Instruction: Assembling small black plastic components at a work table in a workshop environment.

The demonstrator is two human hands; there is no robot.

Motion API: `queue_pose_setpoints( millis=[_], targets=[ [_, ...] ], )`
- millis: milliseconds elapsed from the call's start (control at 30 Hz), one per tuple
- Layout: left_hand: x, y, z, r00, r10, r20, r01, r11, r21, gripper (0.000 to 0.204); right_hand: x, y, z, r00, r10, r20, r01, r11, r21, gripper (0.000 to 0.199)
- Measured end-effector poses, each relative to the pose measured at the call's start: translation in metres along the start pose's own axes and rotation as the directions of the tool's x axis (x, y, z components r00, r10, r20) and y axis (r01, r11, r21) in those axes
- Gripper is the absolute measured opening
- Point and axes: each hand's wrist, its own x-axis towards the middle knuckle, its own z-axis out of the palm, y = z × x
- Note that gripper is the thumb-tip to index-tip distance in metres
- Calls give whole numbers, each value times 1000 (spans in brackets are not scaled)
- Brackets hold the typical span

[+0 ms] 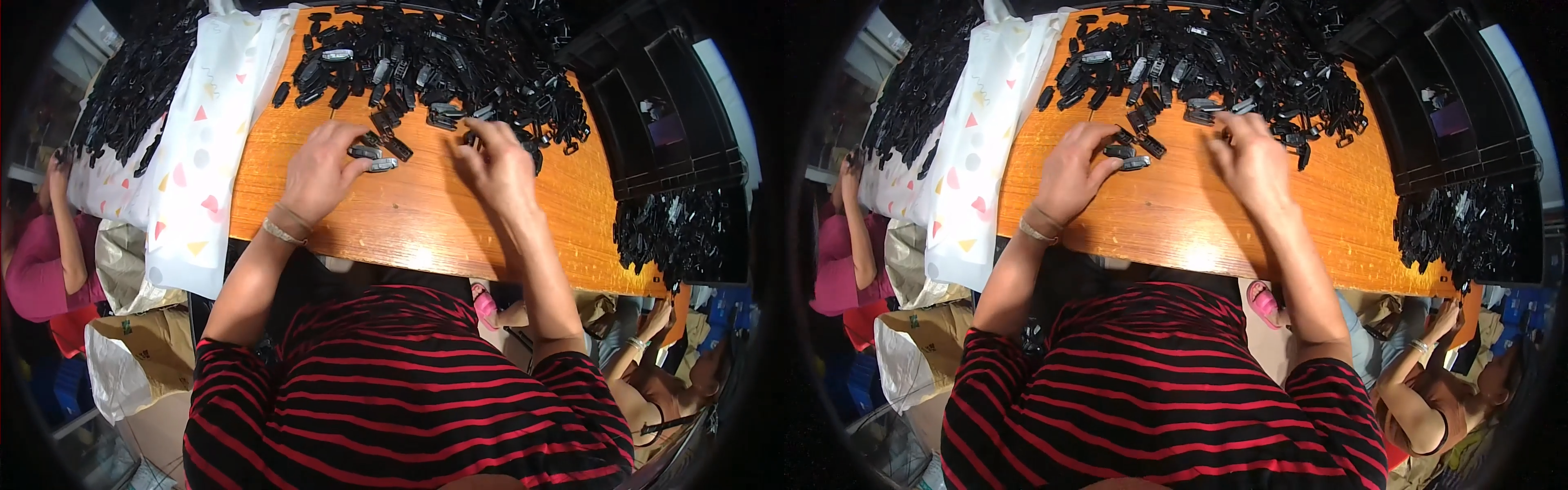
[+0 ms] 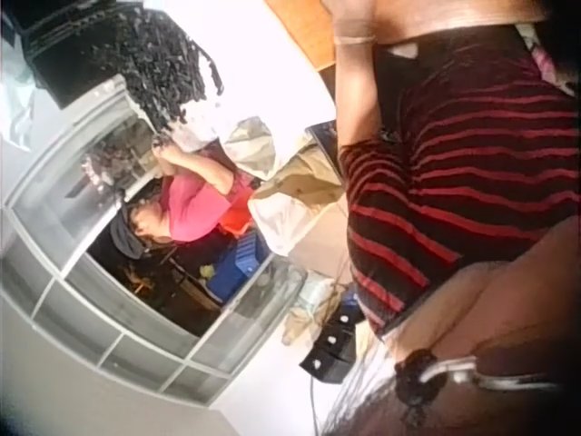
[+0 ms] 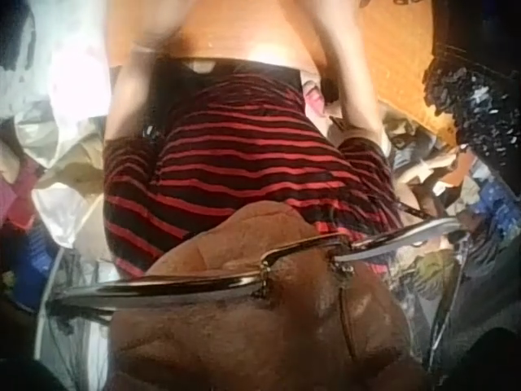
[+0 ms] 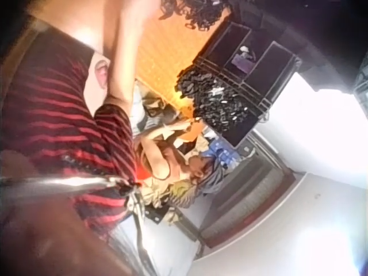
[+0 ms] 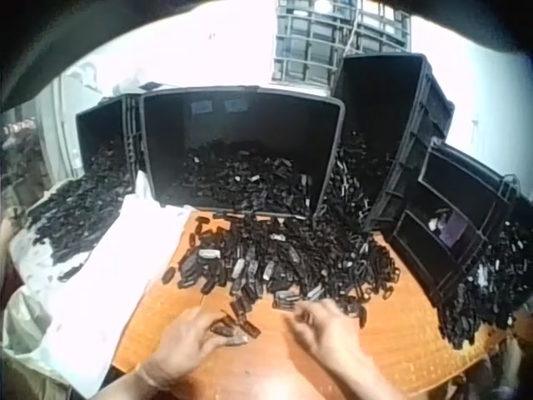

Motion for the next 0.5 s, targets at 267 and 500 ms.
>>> queue_pose_setpoints(
  millis=[267,500],
  targets=[
    [0,-2,24,999,-30,18,30,999,-16,18,-26,47,-9,978,208,9,-197,939,-280,35],
    [-9,8,24,989,130,-74,-122,988,99,18,-26,0,5,988,-37,149,30,998,49,27]
  ],
)
